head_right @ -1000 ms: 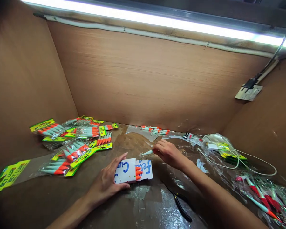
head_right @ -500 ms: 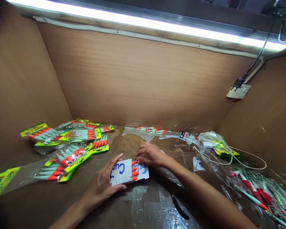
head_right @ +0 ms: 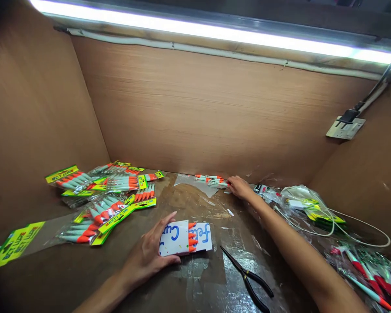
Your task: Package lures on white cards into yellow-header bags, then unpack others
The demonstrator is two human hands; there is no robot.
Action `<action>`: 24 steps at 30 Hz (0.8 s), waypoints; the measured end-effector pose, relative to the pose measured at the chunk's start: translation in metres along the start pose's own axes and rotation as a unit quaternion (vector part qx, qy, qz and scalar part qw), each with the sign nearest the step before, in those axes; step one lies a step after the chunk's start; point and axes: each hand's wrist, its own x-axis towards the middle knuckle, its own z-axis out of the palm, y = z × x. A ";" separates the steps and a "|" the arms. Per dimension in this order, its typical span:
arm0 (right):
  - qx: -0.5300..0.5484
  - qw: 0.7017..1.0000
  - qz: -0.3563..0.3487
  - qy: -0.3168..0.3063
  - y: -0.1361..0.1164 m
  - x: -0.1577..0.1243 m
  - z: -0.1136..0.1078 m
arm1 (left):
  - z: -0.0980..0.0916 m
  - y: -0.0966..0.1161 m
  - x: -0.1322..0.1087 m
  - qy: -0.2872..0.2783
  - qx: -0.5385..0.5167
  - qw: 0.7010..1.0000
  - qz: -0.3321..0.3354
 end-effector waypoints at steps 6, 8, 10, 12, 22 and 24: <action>0.118 0.984 -0.137 0.001 -0.066 -0.053 -0.026 | 0.000 0.001 0.001 0.011 0.015 1.000 0.007; 0.149 0.976 -0.155 0.021 -0.089 -0.070 -0.032 | 0.000 0.001 0.002 0.034 0.032 0.999 0.023; 0.159 0.974 -0.152 0.046 -0.105 -0.080 -0.036 | 0.000 0.000 0.003 0.056 0.046 0.997 0.027; 0.164 0.973 -0.150 0.056 -0.113 -0.085 -0.037 | -0.001 0.000 0.004 0.064 0.051 0.996 0.023; 0.110 0.975 -0.180 0.068 -0.159 -0.080 -0.016 | -0.001 0.005 0.000 0.032 0.024 0.998 0.052; 0.074 0.975 -0.201 0.064 -0.169 -0.074 -0.007 | -0.002 0.005 0.000 0.029 0.017 0.998 0.054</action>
